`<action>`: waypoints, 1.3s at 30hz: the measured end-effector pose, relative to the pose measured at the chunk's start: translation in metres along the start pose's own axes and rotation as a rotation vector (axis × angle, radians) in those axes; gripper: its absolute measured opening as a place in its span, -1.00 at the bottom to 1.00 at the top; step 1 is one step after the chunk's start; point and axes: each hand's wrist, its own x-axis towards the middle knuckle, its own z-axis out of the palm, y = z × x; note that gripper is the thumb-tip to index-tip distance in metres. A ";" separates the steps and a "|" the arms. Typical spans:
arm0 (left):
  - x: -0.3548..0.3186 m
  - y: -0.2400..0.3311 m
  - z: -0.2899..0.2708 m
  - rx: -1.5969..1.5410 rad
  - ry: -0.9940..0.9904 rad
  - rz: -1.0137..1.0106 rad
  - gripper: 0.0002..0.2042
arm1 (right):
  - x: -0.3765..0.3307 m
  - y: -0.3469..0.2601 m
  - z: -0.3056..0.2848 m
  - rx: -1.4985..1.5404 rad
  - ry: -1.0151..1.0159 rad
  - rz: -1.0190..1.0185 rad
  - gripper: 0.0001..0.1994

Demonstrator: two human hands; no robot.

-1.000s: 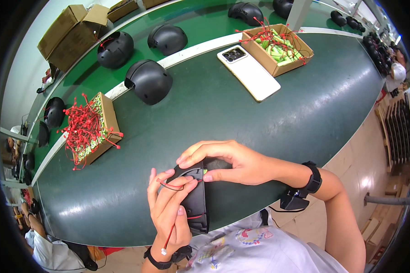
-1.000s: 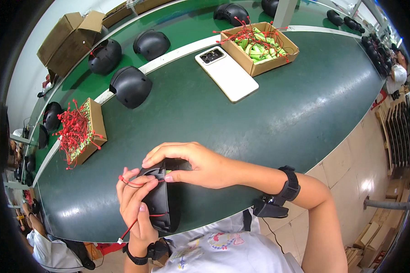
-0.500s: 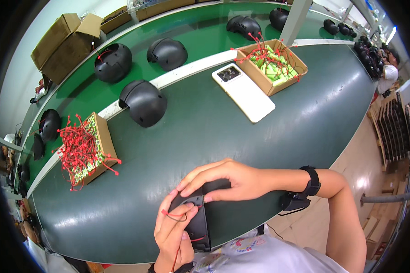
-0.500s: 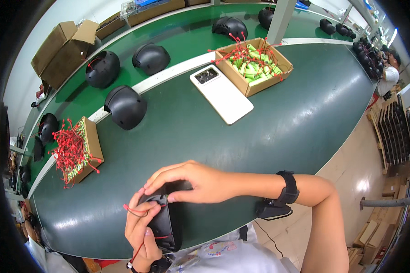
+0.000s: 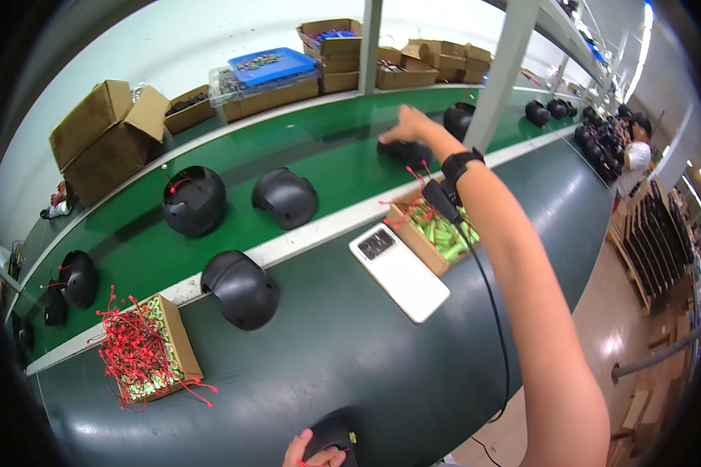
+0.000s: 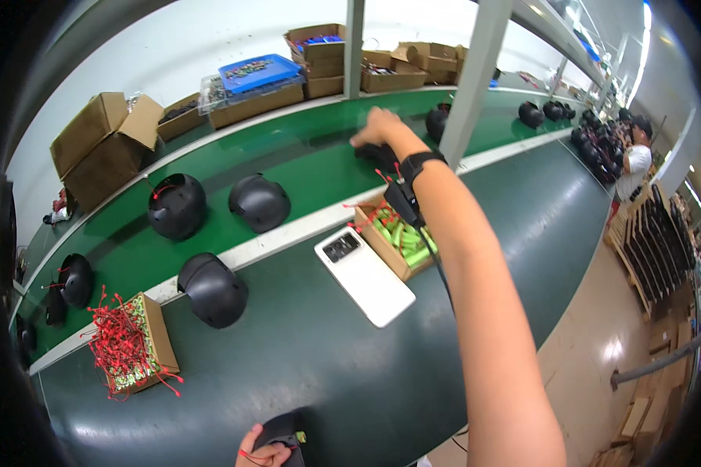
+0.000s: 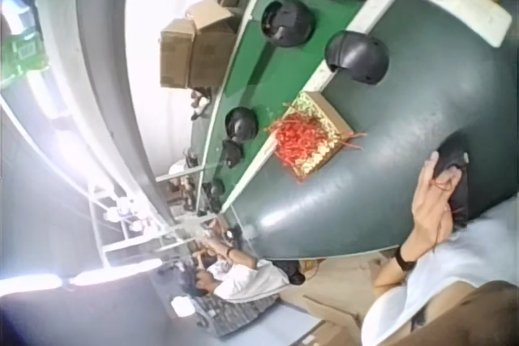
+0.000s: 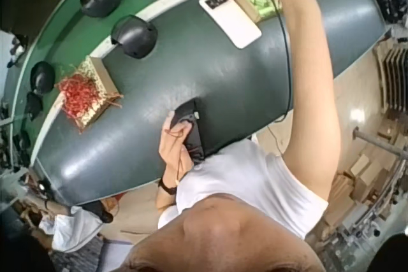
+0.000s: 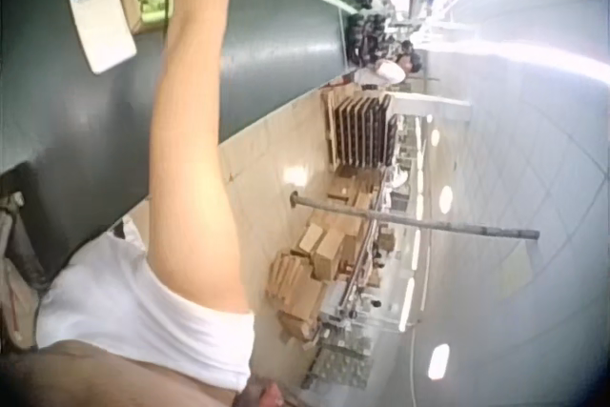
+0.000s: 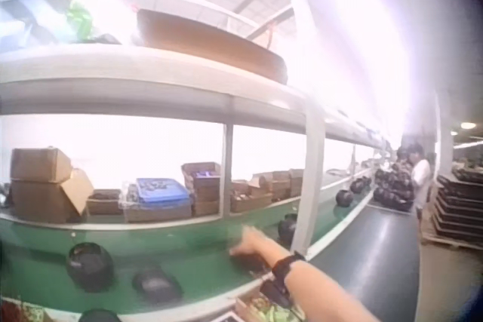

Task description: Assembling small electronic speaker components by connecting internal wires and snapping plastic housing pieces together.

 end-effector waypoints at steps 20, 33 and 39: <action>-0.011 -0.029 -0.002 -0.108 -0.031 0.084 -0.66 | -0.274 -0.115 -0.062 0.414 0.166 -1.085 -0.15; -0.003 -0.023 -0.005 -0.086 -0.059 0.096 -0.58 | -0.466 -0.077 0.031 0.754 -0.130 -1.017 -0.47; -0.006 -0.024 0.002 -0.099 -0.042 0.031 -0.61 | -0.476 -0.092 0.060 1.266 -0.336 -0.875 -0.24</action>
